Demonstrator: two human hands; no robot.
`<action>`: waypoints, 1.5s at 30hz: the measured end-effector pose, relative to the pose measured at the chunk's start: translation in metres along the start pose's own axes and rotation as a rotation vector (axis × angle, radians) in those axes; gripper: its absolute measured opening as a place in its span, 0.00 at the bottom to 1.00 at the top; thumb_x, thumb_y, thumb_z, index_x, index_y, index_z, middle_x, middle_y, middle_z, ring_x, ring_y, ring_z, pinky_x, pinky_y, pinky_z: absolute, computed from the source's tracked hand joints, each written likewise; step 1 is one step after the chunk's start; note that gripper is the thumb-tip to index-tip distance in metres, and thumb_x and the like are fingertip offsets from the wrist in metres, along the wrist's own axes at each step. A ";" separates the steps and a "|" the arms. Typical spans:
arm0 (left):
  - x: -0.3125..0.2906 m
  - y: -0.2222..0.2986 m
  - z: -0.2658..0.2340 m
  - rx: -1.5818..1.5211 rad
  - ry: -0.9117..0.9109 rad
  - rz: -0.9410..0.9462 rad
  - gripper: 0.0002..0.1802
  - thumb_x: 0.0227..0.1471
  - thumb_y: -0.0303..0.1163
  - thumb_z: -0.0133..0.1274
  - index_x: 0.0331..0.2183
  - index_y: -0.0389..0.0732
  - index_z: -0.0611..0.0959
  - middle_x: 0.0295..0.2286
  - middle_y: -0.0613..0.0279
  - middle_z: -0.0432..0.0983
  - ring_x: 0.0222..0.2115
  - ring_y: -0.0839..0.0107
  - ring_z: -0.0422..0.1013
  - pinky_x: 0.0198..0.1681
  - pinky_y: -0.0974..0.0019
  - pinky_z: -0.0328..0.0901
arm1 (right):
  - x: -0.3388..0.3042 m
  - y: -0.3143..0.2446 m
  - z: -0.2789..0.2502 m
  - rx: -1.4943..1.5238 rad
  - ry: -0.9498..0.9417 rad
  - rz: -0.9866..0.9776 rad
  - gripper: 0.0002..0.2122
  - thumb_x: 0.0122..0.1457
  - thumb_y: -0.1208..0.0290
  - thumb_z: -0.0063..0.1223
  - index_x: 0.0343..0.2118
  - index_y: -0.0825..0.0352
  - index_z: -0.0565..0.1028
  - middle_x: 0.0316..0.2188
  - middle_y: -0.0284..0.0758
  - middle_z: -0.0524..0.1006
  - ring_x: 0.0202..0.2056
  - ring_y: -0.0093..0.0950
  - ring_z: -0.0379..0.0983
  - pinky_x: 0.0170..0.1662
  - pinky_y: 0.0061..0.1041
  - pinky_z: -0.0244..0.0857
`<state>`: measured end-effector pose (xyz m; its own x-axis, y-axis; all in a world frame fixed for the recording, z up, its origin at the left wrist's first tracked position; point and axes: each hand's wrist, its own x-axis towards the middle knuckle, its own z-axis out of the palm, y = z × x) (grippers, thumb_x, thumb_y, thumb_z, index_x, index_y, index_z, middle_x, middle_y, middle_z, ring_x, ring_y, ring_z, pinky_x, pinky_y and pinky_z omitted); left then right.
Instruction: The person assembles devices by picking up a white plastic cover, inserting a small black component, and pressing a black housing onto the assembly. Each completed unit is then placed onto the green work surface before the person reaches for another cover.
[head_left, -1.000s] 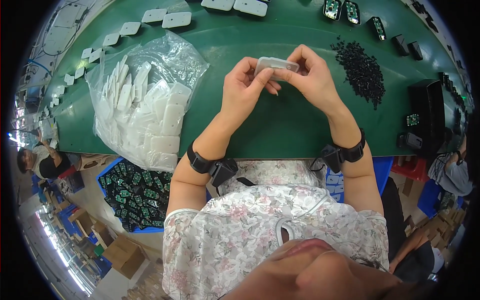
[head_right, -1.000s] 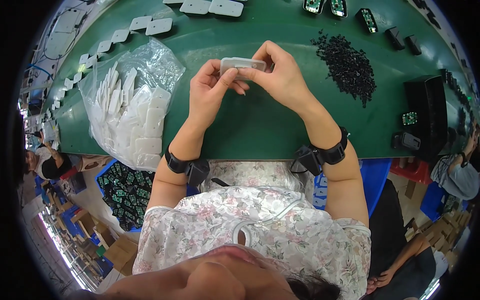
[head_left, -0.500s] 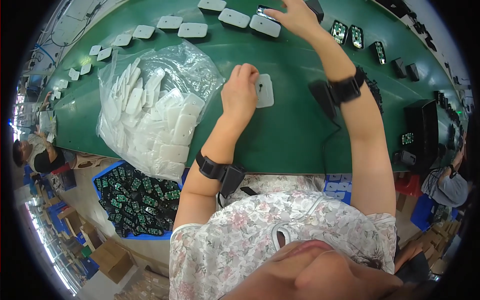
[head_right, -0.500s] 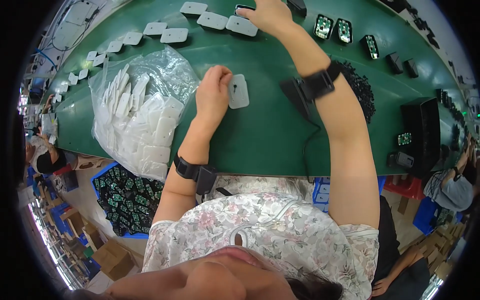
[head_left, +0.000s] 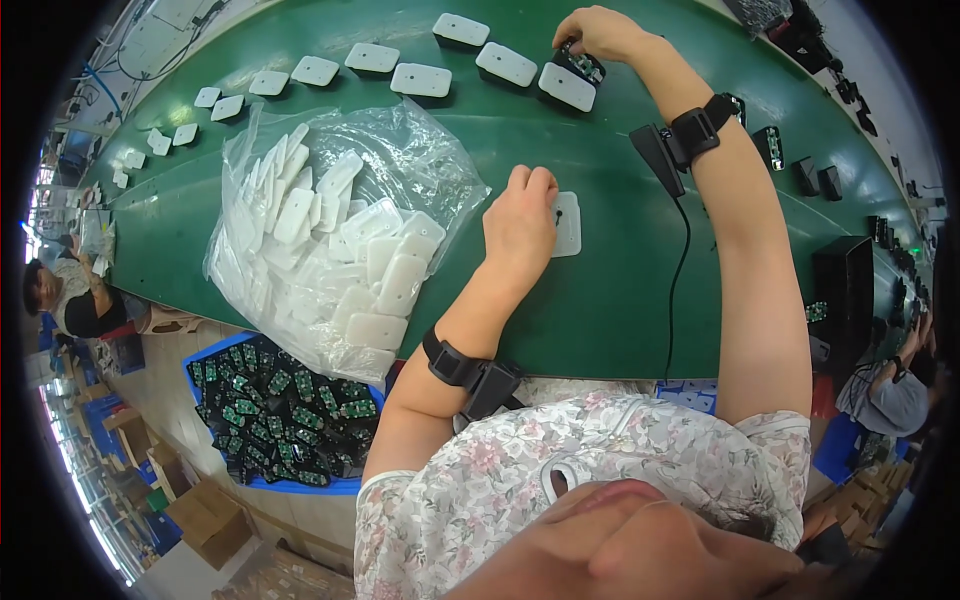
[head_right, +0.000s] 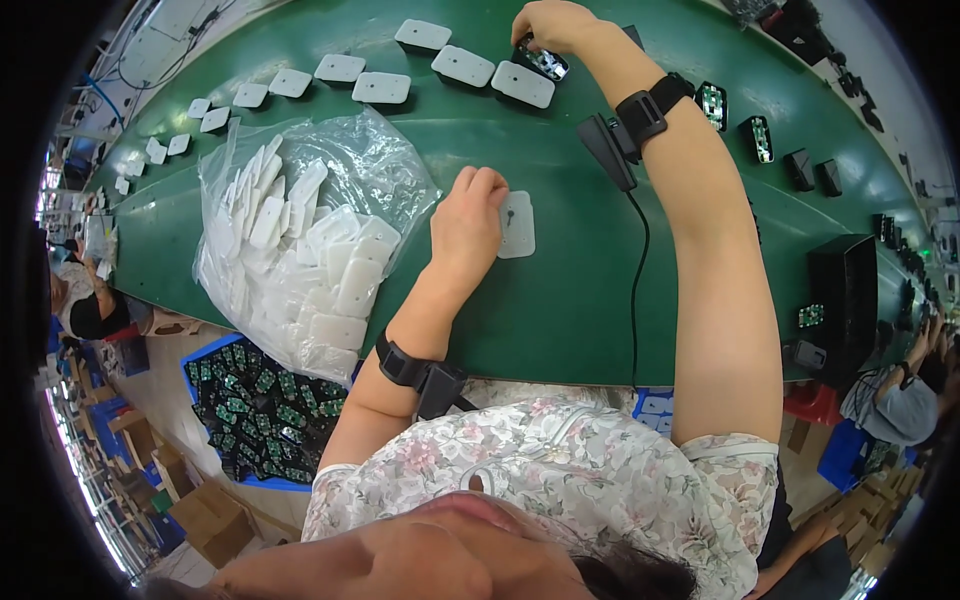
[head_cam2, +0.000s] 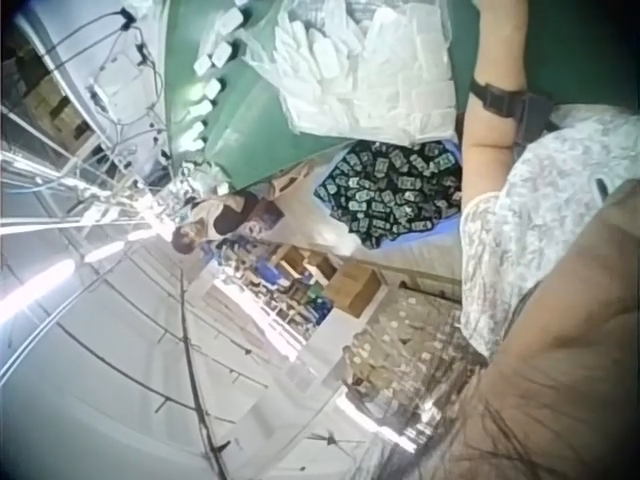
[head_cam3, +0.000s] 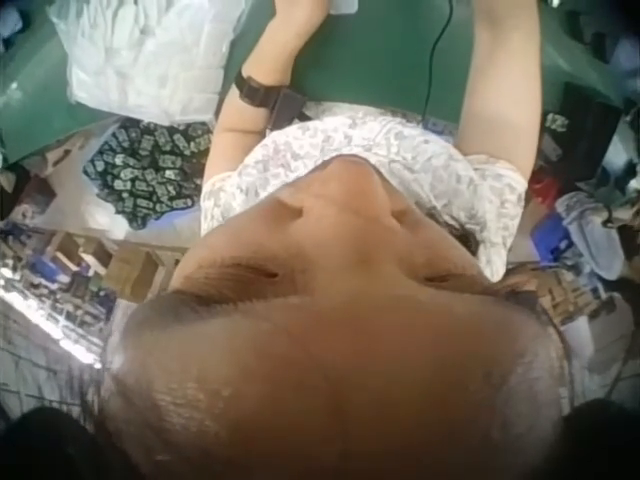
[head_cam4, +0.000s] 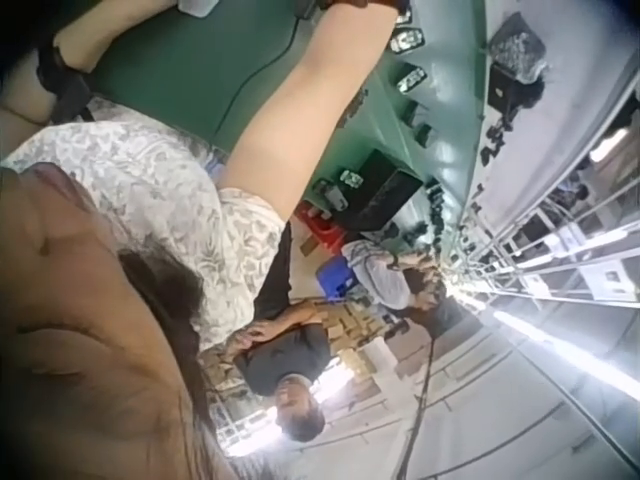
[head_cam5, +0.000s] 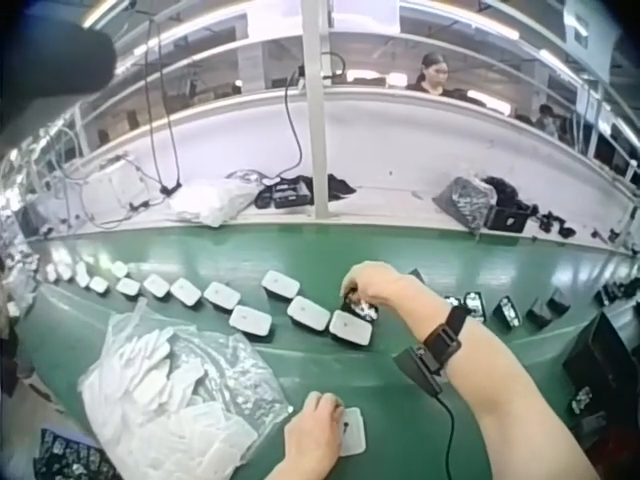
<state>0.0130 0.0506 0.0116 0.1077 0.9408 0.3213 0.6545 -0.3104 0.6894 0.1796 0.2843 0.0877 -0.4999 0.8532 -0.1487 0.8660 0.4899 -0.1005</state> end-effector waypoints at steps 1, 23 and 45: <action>0.000 0.000 0.000 0.002 -0.010 -0.011 0.01 0.52 0.27 0.49 0.30 0.41 0.73 0.29 0.57 0.68 0.26 0.54 0.70 0.27 0.55 0.65 | -0.003 0.004 0.000 0.000 0.001 0.003 0.15 0.44 0.70 0.55 0.38 0.54 0.80 0.36 0.39 0.79 0.38 0.38 0.75 0.40 0.33 0.69; -0.029 -0.005 -0.013 0.420 -0.208 0.303 0.29 0.39 0.27 0.59 0.46 0.35 0.70 0.38 0.56 0.68 0.40 0.58 0.65 0.45 0.59 0.61 | -0.270 -0.091 0.113 0.315 0.448 0.085 0.22 0.49 0.75 0.56 0.49 0.64 0.67 0.49 0.44 0.66 0.49 0.43 0.65 0.50 0.34 0.63; -0.036 -0.049 -0.032 0.087 -0.273 0.442 0.31 0.43 0.14 0.41 0.52 0.41 0.71 0.53 0.60 0.66 0.53 0.61 0.63 0.56 0.59 0.57 | -0.215 -0.125 0.112 0.380 0.420 -0.159 0.18 0.52 0.77 0.54 0.48 0.62 0.73 0.43 0.36 0.74 0.43 0.35 0.70 0.45 0.29 0.67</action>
<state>-0.0470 0.0278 -0.0126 0.5712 0.7273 0.3805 0.5608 -0.6843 0.4662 0.1777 0.0198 0.0219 -0.5084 0.8100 0.2923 0.6765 0.5857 -0.4464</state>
